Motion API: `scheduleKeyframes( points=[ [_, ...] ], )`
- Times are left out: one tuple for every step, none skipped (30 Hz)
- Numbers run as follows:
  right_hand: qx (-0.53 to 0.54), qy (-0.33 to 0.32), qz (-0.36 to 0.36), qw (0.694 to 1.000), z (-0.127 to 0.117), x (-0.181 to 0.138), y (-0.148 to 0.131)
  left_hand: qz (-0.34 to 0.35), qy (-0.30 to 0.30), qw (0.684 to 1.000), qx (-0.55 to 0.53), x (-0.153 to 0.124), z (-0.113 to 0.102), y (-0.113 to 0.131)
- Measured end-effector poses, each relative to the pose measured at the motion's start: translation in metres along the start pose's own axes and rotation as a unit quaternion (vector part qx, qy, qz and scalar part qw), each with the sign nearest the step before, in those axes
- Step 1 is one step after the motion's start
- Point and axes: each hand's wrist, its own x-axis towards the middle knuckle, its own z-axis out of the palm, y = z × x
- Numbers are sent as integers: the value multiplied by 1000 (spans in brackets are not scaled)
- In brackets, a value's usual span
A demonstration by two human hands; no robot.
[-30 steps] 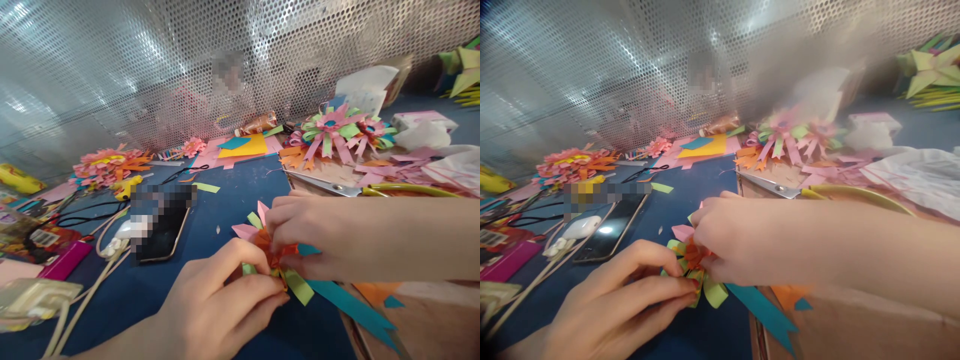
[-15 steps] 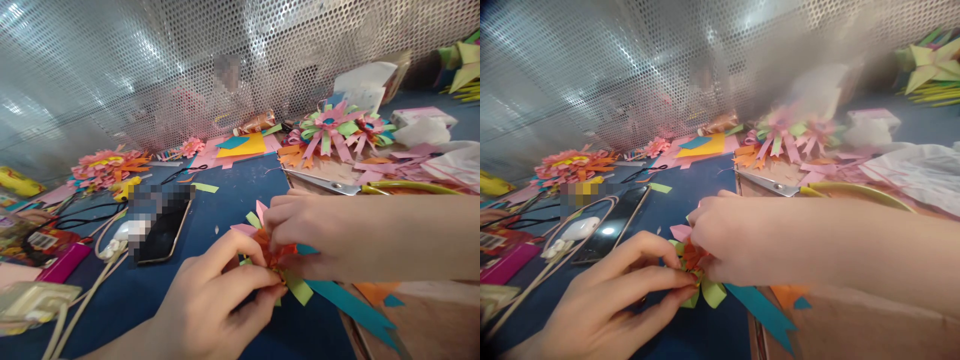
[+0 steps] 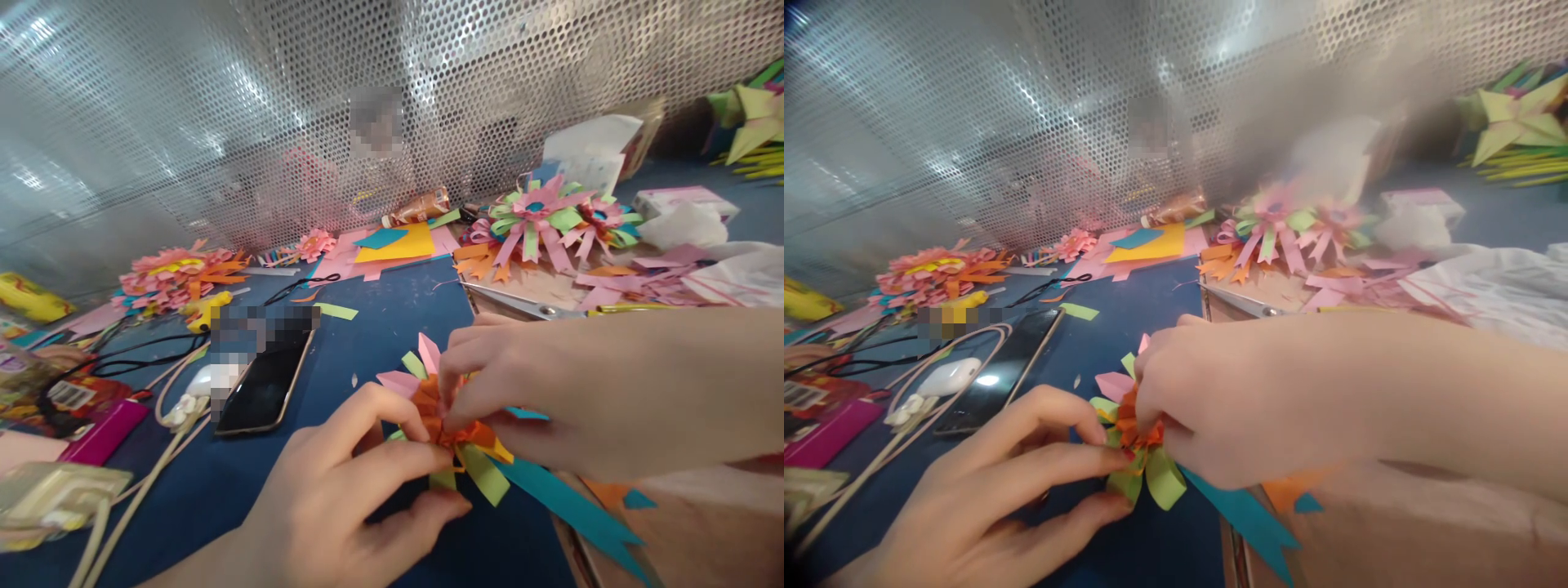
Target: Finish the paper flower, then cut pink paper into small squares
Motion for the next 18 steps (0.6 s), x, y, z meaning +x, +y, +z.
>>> scheduleKeyframes(
  points=[
    [6,-19,6,1000,-2,1,-2,-2,3,1000,3,-1,0,-1],
    [9,-37,17,999,-3,3,-5,-2,10,1000,6,-2,0,-2],
    [6,-54,32,998,-5,4,-7,-1,18,1000,6,-3,1,-3],
    [-1,-68,48,996,-6,6,-9,4,24,1000,3,-4,2,-4],
    [-9,-82,63,995,-7,7,-11,8,25,1000,0,-5,4,-5],
    [-15,-93,74,993,-8,9,-12,11,24,1000,-3,-6,6,-6],
    [-19,-99,78,992,-8,9,-13,12,21,1000,-7,-7,7,-7],
    [-19,-100,76,992,-8,9,-13,13,18,1000,-10,-7,8,-8],
    [-19,-97,69,993,-7,9,-13,15,20,1000,-15,-8,10,-8],
    [-20,-93,62,994,-7,9,-12,16,25,999,-20,-8,10,-9],
    [-19,-90,55,994,-6,8,-12,15,29,999,-25,-8,11,-8],
    [-17,-84,50,995,-5,7,-11,10,31,999,-30,-7,11,-8],
    [-12,-79,48,996,-5,6,-11,5,31,999,-36,-7,11,-7],
    [-6,-78,50,996,-5,5,-11,-1,32,999,-42,-6,11,-6],
    [0,-77,55,996,-5,5,-11,-7,33,998,-48,-4,11,-4],
    [3,-77,61,995,-5,4,-12,-12,32,998,-53,-3,11,-3],
    [1,-76,66,995,-5,4,-12,-18,30,998,-57,-2,11,-2],
    [-4,-77,70,995,-6,4,-13,-24,25,998,-61,0,11,0]
  ],
)
